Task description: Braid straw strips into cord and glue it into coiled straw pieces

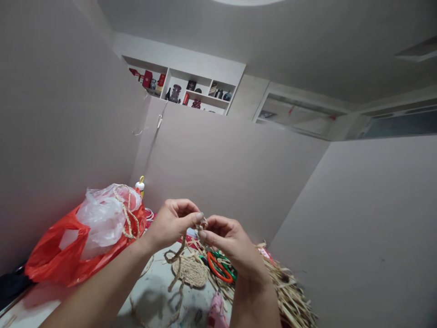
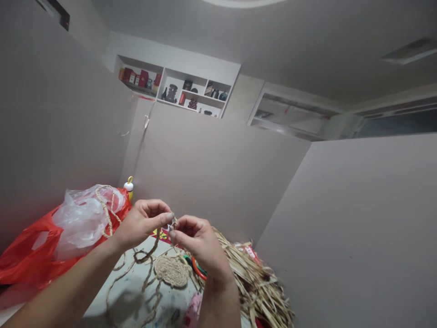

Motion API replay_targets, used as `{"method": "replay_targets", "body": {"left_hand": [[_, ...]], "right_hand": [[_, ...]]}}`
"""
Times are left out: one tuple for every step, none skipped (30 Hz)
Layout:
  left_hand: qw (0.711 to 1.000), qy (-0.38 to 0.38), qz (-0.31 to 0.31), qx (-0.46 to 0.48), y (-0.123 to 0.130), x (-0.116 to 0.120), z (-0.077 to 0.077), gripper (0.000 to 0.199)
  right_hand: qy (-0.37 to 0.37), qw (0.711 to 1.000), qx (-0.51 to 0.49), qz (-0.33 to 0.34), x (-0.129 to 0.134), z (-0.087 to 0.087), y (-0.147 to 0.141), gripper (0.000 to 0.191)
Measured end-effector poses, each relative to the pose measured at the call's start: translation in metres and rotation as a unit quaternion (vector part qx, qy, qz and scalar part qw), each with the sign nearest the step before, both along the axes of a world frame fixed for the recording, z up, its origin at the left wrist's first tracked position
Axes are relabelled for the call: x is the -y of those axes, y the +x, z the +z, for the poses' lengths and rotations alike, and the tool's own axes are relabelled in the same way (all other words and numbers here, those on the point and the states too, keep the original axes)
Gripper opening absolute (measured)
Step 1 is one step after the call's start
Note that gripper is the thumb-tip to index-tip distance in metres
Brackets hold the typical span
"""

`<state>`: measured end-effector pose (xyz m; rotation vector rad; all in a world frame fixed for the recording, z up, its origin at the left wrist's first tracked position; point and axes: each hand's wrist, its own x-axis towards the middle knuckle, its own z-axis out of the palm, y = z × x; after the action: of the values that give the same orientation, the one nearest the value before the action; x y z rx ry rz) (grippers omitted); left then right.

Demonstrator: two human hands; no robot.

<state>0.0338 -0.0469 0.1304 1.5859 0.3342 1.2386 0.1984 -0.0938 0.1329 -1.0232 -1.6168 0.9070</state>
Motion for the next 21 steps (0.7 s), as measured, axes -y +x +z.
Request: {"method": "replay_targets", "body": {"left_hand": [[1.0, 0.007, 0.004, -0.001, -0.0002, 0.0011, 0.0007, 0.017], [1.0, 0.01, 0.005, 0.001, -0.0005, 0.002, 0.0015, 0.016], [1.0, 0.009, 0.004, 0.004, -0.0009, 0.0024, 0.0022, 0.016], [1.0, 0.005, 0.004, 0.009, -0.0014, 0.0024, 0.0027, 0.017], [1.0, 0.0, 0.006, 0.015, -0.002, 0.002, 0.003, 0.017], [1.0, -0.005, 0.01, 0.021, -0.0027, 0.0011, 0.0031, 0.018], [0.999, -0.008, 0.014, 0.027, -0.0034, -0.0001, 0.0029, 0.018], [0.999, -0.011, 0.019, 0.031, -0.004, -0.0014, 0.0025, 0.019], [0.999, -0.014, 0.023, 0.032, -0.0046, -0.0028, 0.002, 0.019], [0.999, -0.017, 0.025, 0.032, -0.0052, -0.004, 0.0015, 0.02], [0.999, -0.02, 0.025, 0.03, -0.0057, -0.005, 0.0012, 0.019], [0.999, -0.025, 0.023, 0.025, -0.0061, -0.0057, 0.0011, 0.019], [0.999, -0.031, 0.019, 0.02, -0.0065, -0.006, 0.0012, 0.018], [0.999, -0.037, 0.013, 0.014, -0.0068, -0.006, 0.0016, 0.017], [0.999, -0.043, 0.006, 0.01, -0.0071, -0.0057, 0.0022, 0.016], [0.999, -0.049, -0.004, 0.006, -0.0074, -0.0052, 0.0028, 0.014], [0.999, -0.053, -0.014, 0.003, -0.0077, -0.0046, 0.0034, 0.012], [0.998, -0.055, -0.024, 0.001, -0.008, -0.004, 0.004, 0.011], [0.998, -0.055, -0.034, -0.001, -0.0084, -0.0033, 0.0045, 0.014], [0.998, -0.053, -0.044, -0.004, -0.0088, -0.0027, 0.0049, 0.017], [0.997, -0.05, -0.052, -0.008, -0.0093, -0.002, 0.0052, 0.02]], "right_hand": [[0.002, 1.0, 0.004, 0.004, -0.0001, -0.0005, -0.0004, 0.022], [0.004, 1.0, 0.003, 0.007, -0.0005, -0.0013, -0.0006, 0.022], [0.007, 1.0, 0.0, 0.01, -0.0011, -0.0022, -0.0004, 0.021], [0.01, 1.0, -0.005, 0.01, -0.0017, -0.0032, 0.0, 0.019], [0.017, 1.0, -0.012, 0.005, -0.0025, -0.0041, 0.0008, 0.019], [0.027, 0.999, -0.021, -0.004, -0.0033, -0.0049, 0.0016, 0.018], [0.04, 0.999, -0.031, -0.015, -0.004, -0.0056, 0.0025, 0.018], [0.052, 0.997, -0.043, -0.028, -0.0047, -0.0059, 0.0032, 0.018], [0.063, 0.996, -0.057, -0.041, -0.0053, -0.0061, 0.0037, 0.017], [0.072, 0.993, -0.073, -0.053, -0.0057, -0.0061, 0.004, 0.016], [0.078, 0.991, -0.089, -0.063, -0.0061, -0.006, 0.0041, 0.015], [0.084, 0.988, -0.105, -0.072, -0.0063, -0.0059, 0.0039, 0.014], [0.089, 0.986, -0.12, -0.078, -0.0066, -0.0057, 0.0036, 0.014], [0.093, 0.983, -0.133, -0.083, -0.0067, -0.0055, 0.0032, 0.014], [0.096, 0.981, -0.143, -0.084, -0.0068, -0.0055, 0.0028, 0.014], [0.097, 0.98, -0.15, -0.084, -0.0068, -0.0055, 0.0024, 0.014], [0.097, 0.98, -0.153, -0.082, -0.0067, -0.0056, 0.0022, 0.013], [0.097, 0.98, -0.152, -0.079, -0.0065, -0.0058, 0.002, 0.013], [0.095, 0.982, -0.147, -0.076, -0.0062, -0.006, 0.0019, 0.012], [0.092, 0.984, -0.139, -0.07, -0.0057, -0.0061, 0.0018, 0.011], [0.088, 0.986, -0.129, -0.064, -0.0051, -0.0063, 0.0015, 0.011]]}}
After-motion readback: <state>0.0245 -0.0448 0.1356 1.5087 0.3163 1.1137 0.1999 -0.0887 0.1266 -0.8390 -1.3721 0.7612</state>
